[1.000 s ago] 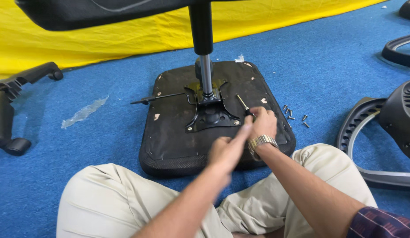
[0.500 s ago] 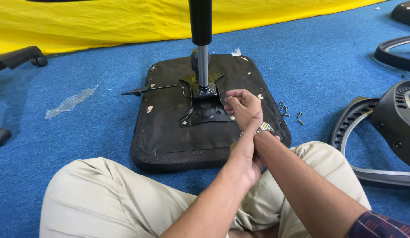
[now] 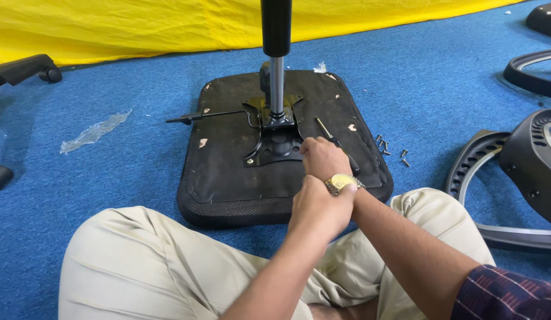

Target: The person sits on the floor and uses a screwdriver to tighten screws on the underside of an office chair seat, securing the gas lift mechanism to the seat base. The person then flips the seat over and continues to tighten additional screws on the metal plate.

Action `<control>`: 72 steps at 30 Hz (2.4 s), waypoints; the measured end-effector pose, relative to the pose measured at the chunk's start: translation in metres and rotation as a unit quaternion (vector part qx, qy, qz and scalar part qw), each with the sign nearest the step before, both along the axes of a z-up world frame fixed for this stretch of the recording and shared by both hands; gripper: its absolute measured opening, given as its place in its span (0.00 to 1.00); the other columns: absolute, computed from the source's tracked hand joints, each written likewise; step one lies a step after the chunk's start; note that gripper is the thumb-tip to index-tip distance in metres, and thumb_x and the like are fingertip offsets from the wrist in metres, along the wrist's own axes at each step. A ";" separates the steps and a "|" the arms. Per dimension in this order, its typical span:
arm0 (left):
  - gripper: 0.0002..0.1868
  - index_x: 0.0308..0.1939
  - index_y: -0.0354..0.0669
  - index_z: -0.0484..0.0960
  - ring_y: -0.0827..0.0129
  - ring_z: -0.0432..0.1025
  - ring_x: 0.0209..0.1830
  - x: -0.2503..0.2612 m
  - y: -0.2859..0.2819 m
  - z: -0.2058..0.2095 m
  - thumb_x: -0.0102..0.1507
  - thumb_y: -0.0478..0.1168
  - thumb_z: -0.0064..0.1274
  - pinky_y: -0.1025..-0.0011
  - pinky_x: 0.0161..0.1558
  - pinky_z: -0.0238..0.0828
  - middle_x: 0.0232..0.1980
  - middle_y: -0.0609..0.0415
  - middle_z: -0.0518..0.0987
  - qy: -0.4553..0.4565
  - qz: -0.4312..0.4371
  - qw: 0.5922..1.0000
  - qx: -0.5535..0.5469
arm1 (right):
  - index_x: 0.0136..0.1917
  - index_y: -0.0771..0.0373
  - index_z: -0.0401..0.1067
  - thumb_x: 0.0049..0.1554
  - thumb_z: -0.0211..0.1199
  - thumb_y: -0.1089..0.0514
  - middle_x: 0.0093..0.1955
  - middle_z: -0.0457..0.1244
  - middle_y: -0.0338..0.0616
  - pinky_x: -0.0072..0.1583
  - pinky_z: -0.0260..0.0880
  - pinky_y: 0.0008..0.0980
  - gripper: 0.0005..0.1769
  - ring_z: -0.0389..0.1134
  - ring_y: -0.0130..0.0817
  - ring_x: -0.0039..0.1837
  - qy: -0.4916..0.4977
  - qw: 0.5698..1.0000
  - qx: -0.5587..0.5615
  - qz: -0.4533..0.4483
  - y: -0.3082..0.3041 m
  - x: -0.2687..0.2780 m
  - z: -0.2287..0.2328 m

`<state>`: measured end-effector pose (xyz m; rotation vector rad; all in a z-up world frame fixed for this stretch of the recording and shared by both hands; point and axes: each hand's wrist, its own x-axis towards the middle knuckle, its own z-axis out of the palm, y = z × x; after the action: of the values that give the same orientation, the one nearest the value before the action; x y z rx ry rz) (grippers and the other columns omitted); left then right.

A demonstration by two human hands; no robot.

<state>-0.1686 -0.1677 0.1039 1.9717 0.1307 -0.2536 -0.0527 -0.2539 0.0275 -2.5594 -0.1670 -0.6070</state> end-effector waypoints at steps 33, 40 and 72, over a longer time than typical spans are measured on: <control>0.20 0.43 0.32 0.85 0.60 0.80 0.34 0.073 0.067 -0.108 0.64 0.50 0.61 0.67 0.34 0.79 0.44 0.44 0.84 0.202 0.372 0.905 -0.028 | 0.73 0.66 0.59 0.56 0.66 0.37 0.65 0.64 0.69 0.68 0.65 0.54 0.43 0.66 0.63 0.67 0.299 0.909 0.072 -0.281 -0.154 0.082 -0.081; 0.15 0.47 0.32 0.85 0.53 0.80 0.50 0.090 0.085 -0.114 0.61 0.40 0.57 0.62 0.53 0.76 0.52 0.41 0.83 0.189 0.345 0.918 0.047 | 0.69 0.65 0.71 0.53 0.69 0.36 0.64 0.68 0.59 0.66 0.69 0.48 0.40 0.70 0.54 0.66 0.346 0.917 0.045 -0.191 -0.156 0.081 -0.064; 0.89 0.77 0.25 0.23 0.48 0.61 0.72 0.096 0.051 -0.065 0.40 0.60 0.80 0.61 0.66 0.68 0.78 0.28 0.48 0.216 0.328 0.901 0.183 | 0.68 0.75 0.64 0.47 0.80 0.37 0.60 0.67 0.54 0.56 0.68 0.38 0.51 0.70 0.42 0.56 0.348 0.823 0.405 -0.193 -0.113 0.154 -0.068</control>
<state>-0.0729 -0.1164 0.0389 2.0803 1.1821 -0.2256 0.1014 -0.3669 -0.0405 -1.7932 0.7241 0.1659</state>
